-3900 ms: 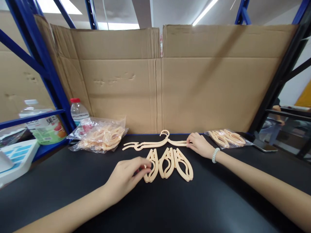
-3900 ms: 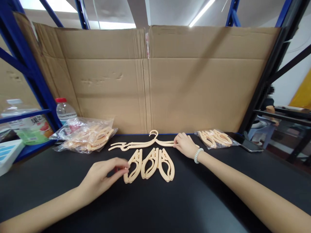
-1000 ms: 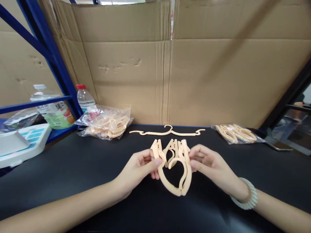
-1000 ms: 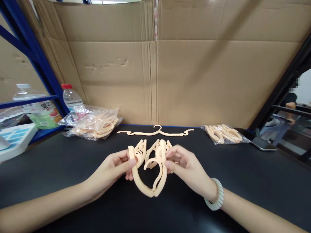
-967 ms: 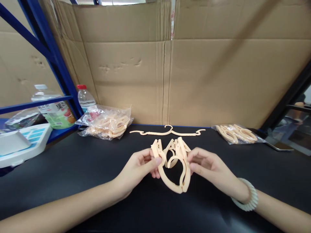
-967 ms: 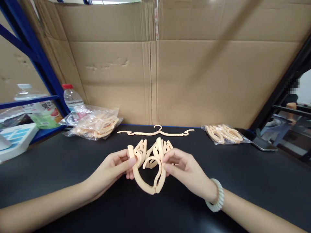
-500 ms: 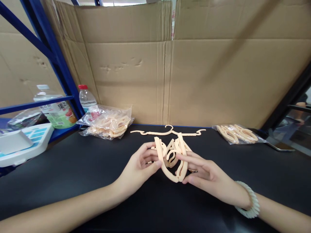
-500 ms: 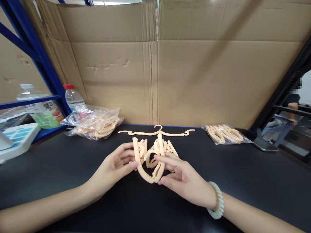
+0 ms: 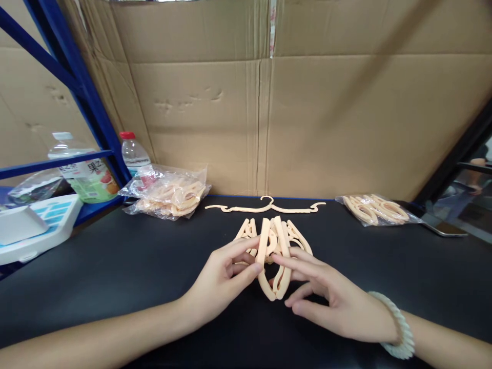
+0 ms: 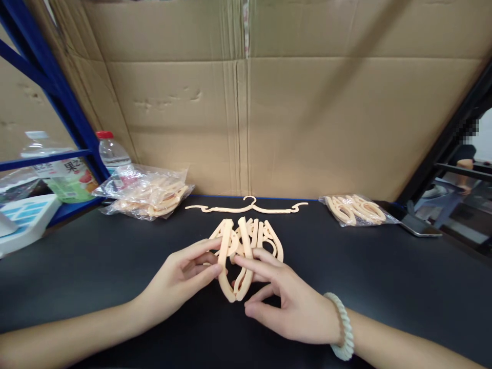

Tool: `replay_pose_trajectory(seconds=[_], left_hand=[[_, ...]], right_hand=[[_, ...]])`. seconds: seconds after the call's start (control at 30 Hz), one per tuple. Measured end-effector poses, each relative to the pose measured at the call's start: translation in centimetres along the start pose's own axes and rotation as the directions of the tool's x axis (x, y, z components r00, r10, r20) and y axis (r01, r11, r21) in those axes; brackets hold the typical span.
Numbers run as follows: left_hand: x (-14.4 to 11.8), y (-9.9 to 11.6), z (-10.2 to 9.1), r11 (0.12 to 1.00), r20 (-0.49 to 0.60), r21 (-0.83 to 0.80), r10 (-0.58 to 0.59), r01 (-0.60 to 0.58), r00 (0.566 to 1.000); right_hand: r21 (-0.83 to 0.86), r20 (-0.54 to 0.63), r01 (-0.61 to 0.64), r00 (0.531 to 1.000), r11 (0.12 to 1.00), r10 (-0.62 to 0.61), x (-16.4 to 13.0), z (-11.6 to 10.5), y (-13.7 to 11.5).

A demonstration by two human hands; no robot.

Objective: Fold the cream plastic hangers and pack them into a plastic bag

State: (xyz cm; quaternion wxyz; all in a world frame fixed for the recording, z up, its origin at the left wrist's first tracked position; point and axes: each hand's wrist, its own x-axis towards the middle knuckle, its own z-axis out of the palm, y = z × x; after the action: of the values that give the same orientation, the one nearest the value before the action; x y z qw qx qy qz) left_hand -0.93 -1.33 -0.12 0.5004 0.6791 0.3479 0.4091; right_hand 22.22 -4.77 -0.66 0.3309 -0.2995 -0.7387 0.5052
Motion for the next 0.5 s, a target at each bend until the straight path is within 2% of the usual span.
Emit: replay_pose_trajectory(seconds=[0.17, 0.37, 0.5], left_hand=[[0.1, 0.0, 0.0, 0.998, 0.029, -0.048, -0.044, 0.045, 0.999], [0.7, 0.7, -0.4, 0.986, -0.071, -0.126, -0.116, 0.106, 0.991], [0.6, 0.6, -0.5, 0.991, -0.028, -0.086, -0.108, 0.105, 0.994]], right_hand=[[-0.057, 0.053, 0.049, 0.998, 0.997, -0.046, -0.4, -0.1, -0.2], [-0.248, 0.020, 0.105, 0.994, 0.963, -0.104, -0.3, -0.6, -0.7], [-0.334, 0.056, 0.129, 0.992, 0.934, -0.117, -0.1, -0.7, -1.2]])
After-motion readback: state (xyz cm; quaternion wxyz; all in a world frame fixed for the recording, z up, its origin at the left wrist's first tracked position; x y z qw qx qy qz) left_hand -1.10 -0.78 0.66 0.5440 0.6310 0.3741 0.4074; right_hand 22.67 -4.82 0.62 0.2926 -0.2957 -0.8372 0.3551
